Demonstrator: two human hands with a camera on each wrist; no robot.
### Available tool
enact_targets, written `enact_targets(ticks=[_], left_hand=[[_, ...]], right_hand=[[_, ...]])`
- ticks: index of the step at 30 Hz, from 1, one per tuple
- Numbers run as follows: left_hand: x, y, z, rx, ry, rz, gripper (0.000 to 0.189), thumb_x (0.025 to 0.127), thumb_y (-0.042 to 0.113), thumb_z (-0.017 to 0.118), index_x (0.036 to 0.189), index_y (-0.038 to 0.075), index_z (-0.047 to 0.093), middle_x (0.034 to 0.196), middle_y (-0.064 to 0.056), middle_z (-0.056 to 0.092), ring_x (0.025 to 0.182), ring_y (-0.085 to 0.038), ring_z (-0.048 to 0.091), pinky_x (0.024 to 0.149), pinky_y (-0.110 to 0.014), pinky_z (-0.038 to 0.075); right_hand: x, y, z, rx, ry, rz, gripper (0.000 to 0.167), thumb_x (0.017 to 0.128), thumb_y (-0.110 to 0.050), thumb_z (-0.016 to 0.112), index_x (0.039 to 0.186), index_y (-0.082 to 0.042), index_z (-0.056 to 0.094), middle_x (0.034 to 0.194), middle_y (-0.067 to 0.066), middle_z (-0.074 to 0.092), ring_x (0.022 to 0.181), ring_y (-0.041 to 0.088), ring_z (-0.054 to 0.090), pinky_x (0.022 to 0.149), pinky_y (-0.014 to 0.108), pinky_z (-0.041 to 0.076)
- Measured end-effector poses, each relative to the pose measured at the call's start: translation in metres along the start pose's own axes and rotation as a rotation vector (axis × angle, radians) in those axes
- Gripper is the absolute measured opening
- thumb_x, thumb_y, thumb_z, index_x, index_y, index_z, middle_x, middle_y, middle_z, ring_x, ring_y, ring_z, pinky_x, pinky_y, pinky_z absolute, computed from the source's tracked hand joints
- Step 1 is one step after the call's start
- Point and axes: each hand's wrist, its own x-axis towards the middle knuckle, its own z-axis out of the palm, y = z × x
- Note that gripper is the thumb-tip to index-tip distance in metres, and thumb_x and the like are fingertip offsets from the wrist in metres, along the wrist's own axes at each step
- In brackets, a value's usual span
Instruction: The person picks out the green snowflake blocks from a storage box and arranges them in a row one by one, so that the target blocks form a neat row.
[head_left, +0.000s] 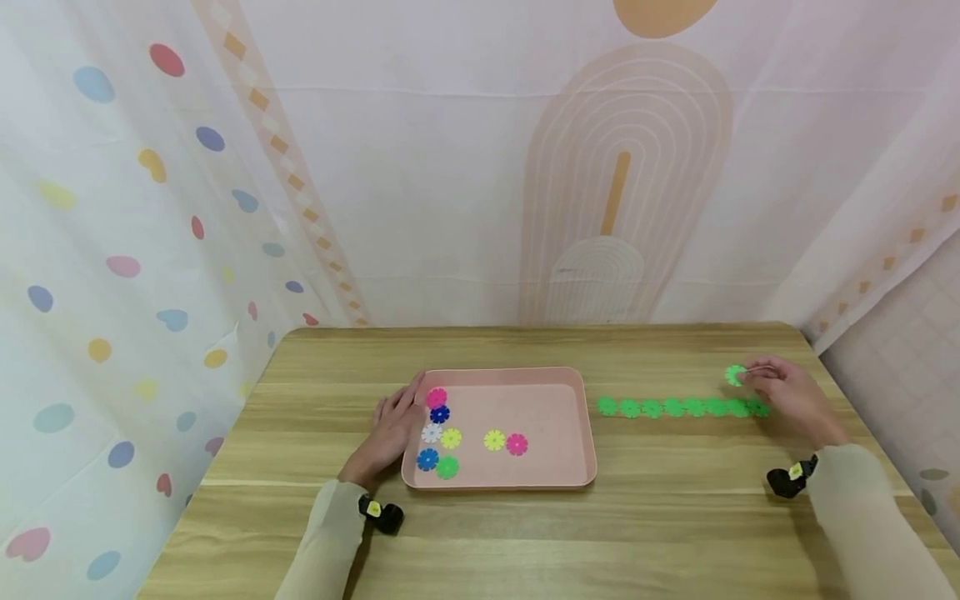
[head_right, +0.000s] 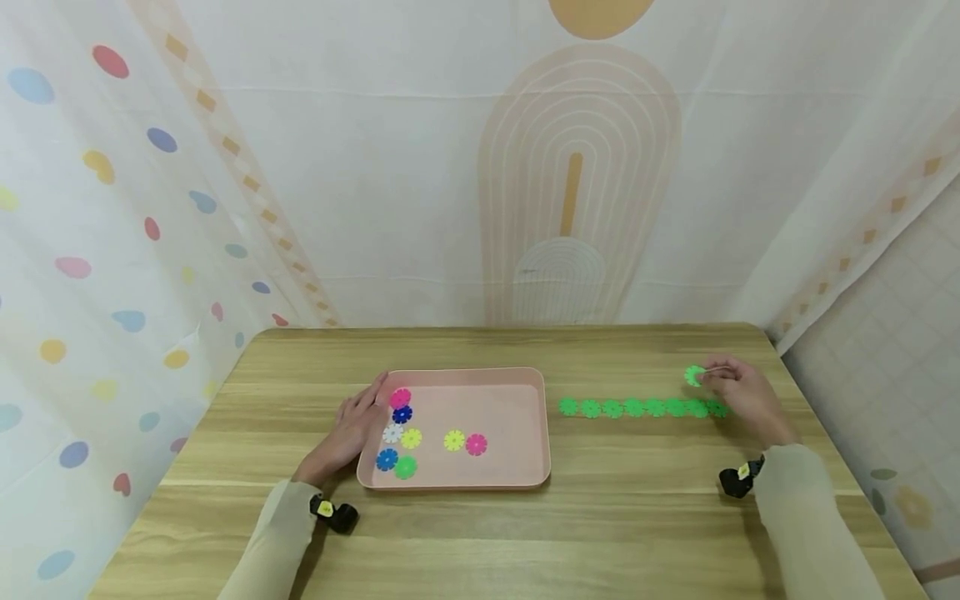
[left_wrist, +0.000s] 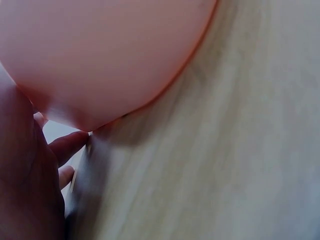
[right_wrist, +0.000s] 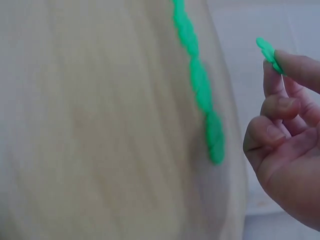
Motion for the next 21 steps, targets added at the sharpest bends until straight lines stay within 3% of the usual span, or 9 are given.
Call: enact_targets(ticks=[7, 13, 21], left_hand=[[0.000, 0.003, 0.000, -0.006, -0.004, 0.001, 0.057, 0.108, 0.044, 0.018, 0.161, 0.028, 0.001, 0.168, 0.004, 0.004, 0.152, -0.033, 0.002, 0.117, -0.056, -0.015], [0.000, 0.002, 0.001, -0.004, -0.008, -0.002, 0.057, 0.109, 0.044, 0.018, 0.160, 0.029, 0.001, 0.168, 0.006, 0.004, 0.152, -0.031, 0.002, 0.117, -0.056, -0.014], [0.000, 0.001, 0.000, -0.004, -0.010, -0.008, 0.057, 0.109, 0.043, 0.018, 0.161, 0.029, 0.000, 0.168, 0.002, 0.005, 0.152, -0.033, 0.002, 0.117, -0.057, -0.014]], right_hand=[[-0.008, 0.025, -0.016, 0.062, 0.059, 0.089, 0.046, 0.100, -0.038, 0.058, 0.123, 0.001, 0.054, 0.090, -0.029, 0.056, 0.080, -0.004, 0.054, 0.068, 0.020, 0.050], [-0.016, 0.035, -0.033, 0.013, 0.022, 0.147, 0.036, 0.100, -0.036, 0.056, 0.117, -0.004, 0.056, 0.087, -0.026, 0.054, 0.078, -0.004, 0.052, 0.068, 0.022, 0.050], [-0.022, 0.037, -0.039, -0.005, -0.008, 0.176, 0.026, 0.099, -0.028, 0.058, 0.109, -0.005, 0.059, 0.086, -0.022, 0.056, 0.075, 0.000, 0.051, 0.066, 0.025, 0.049]])
